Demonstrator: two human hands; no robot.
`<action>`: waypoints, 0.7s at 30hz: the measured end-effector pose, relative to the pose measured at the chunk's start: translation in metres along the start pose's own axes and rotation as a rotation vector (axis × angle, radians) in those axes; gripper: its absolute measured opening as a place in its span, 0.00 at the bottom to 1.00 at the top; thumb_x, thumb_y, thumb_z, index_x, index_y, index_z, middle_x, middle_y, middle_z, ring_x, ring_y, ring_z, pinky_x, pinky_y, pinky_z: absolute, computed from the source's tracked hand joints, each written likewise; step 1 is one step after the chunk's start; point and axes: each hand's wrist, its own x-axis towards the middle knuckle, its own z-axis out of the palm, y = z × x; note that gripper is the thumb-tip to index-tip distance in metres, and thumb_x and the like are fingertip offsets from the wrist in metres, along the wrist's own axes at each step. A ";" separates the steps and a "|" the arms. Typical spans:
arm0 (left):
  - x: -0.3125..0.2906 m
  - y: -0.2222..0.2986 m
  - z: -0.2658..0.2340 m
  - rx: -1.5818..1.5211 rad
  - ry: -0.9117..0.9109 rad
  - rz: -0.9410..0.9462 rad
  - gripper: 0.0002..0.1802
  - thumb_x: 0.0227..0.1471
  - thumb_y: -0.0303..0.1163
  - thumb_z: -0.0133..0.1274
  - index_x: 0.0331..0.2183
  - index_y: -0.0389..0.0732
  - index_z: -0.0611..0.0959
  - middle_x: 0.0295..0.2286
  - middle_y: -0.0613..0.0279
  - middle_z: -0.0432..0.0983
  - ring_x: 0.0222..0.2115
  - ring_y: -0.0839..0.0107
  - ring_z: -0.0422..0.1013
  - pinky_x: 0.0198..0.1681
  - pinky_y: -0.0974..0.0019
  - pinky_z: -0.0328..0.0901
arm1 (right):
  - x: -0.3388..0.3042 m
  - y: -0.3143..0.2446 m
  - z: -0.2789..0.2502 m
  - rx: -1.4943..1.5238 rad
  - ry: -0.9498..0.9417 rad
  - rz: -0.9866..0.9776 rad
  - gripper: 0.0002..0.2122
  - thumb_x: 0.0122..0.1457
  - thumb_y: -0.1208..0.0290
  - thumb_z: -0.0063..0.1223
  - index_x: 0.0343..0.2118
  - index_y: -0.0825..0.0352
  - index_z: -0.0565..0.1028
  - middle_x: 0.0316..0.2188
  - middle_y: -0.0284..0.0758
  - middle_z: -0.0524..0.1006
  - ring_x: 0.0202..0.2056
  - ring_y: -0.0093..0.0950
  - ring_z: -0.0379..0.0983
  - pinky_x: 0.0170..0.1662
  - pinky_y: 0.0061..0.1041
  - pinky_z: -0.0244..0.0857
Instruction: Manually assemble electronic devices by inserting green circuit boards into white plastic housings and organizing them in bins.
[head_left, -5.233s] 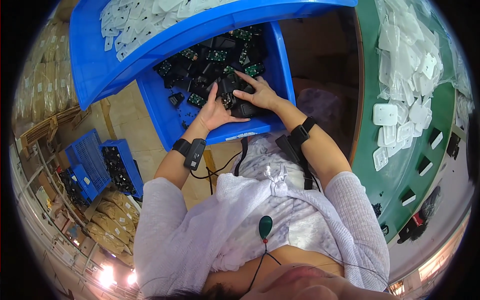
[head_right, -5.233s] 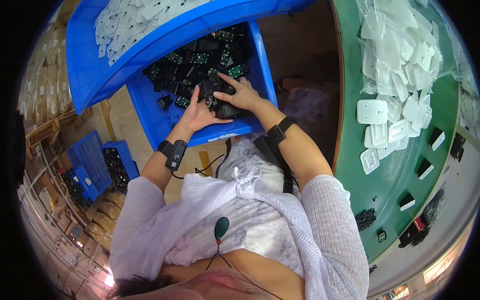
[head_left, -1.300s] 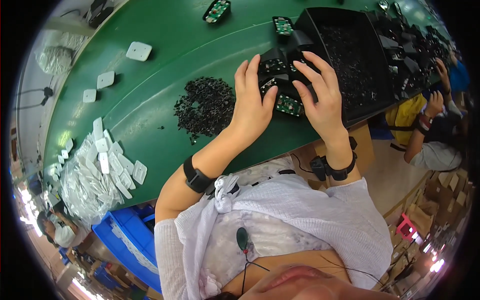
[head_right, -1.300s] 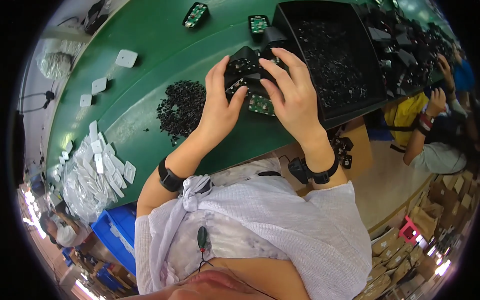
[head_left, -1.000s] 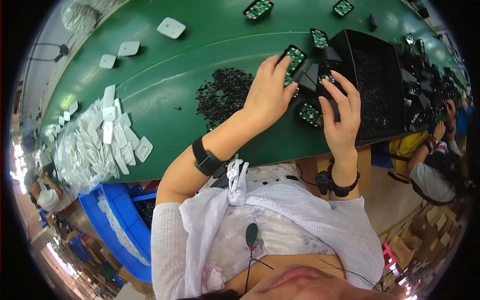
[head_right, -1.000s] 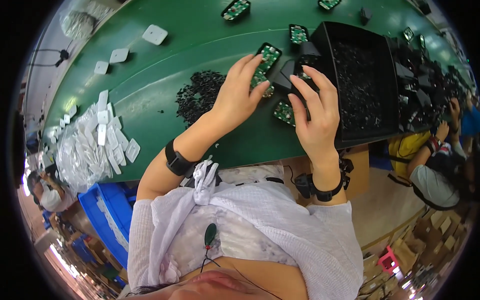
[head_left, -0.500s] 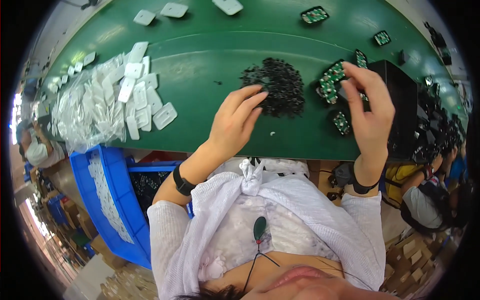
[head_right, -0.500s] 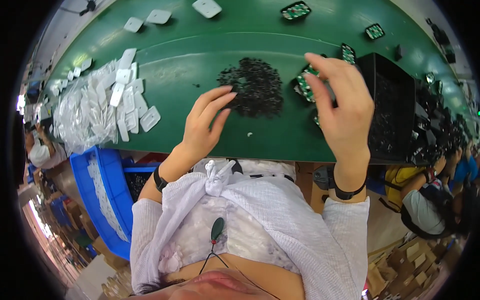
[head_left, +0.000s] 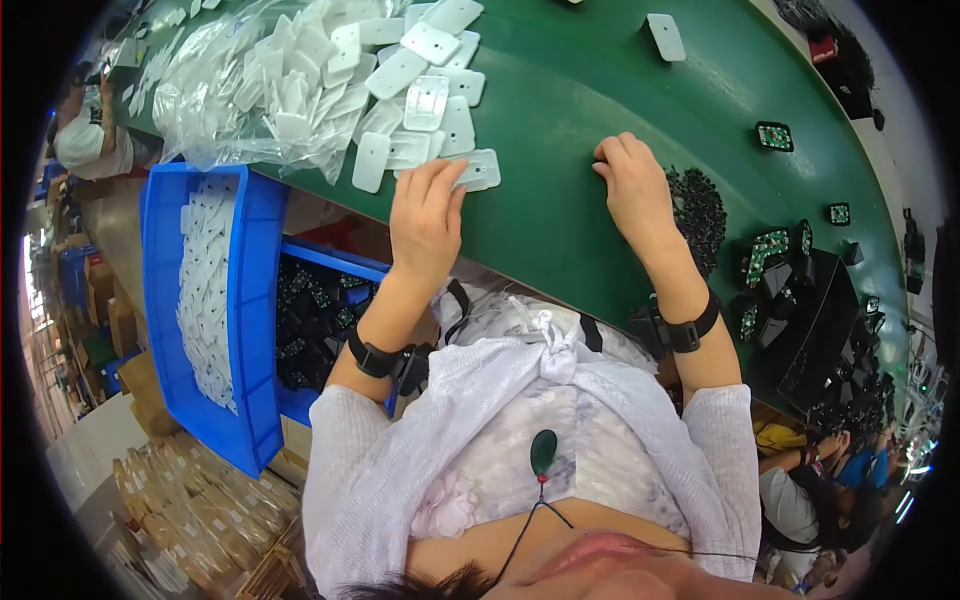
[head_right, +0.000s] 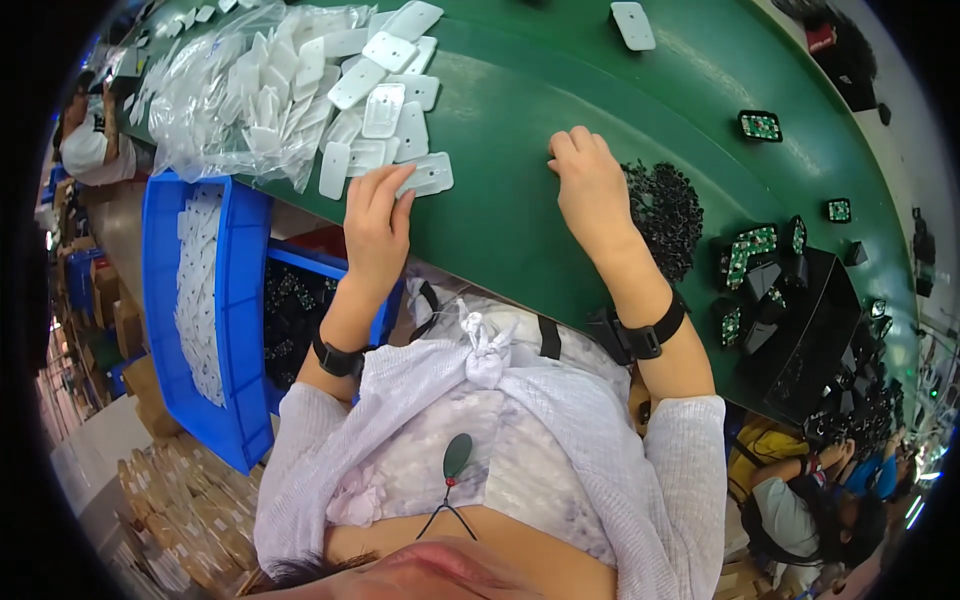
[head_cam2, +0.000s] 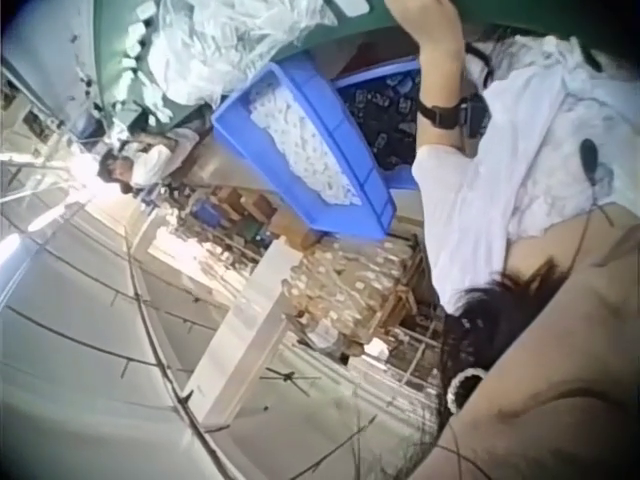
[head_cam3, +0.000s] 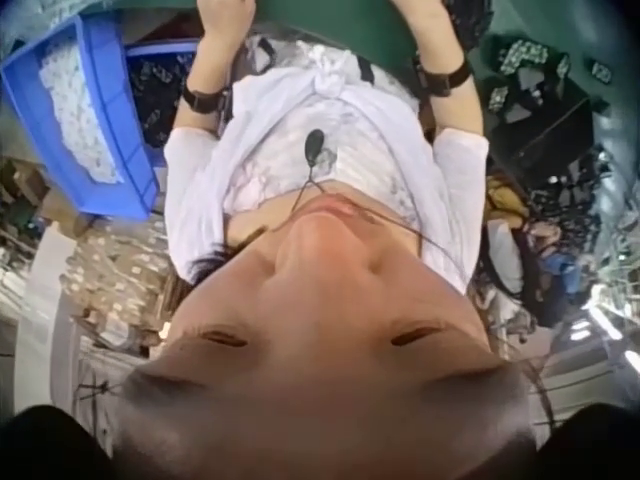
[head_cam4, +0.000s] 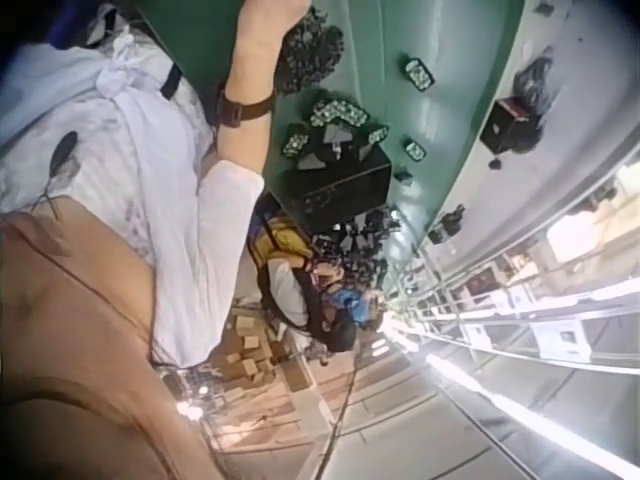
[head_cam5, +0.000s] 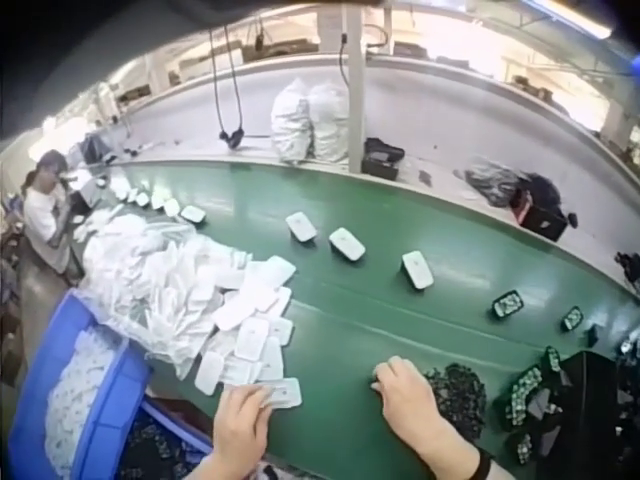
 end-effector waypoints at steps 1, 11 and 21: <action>0.003 -0.007 -0.001 0.091 -0.010 0.014 0.16 0.44 0.20 0.56 0.40 0.36 0.78 0.35 0.56 0.72 0.36 0.55 0.68 0.40 0.58 0.64 | 0.001 -0.002 0.000 -0.002 -0.006 -0.005 0.08 0.53 0.77 0.54 0.37 0.66 0.72 0.30 0.38 0.70 0.37 0.39 0.69 0.39 0.34 0.65; 0.027 -0.015 0.008 0.260 -0.306 0.257 0.27 0.40 0.25 0.58 0.47 0.41 0.77 0.40 0.59 0.70 0.40 0.59 0.66 0.42 0.59 0.63 | -0.017 -0.010 -0.025 0.526 0.108 0.321 0.03 0.56 0.78 0.53 0.33 0.70 0.73 0.27 0.36 0.75 0.30 0.27 0.74 0.35 0.24 0.70; 0.081 0.004 0.000 0.243 -0.665 0.236 0.23 0.40 0.19 0.59 0.42 0.42 0.76 0.34 0.49 0.69 0.36 0.50 0.69 0.37 0.56 0.64 | -0.076 -0.004 -0.058 1.217 0.263 0.409 0.05 0.56 0.77 0.56 0.32 0.71 0.72 0.27 0.32 0.76 0.29 0.19 0.74 0.34 0.19 0.70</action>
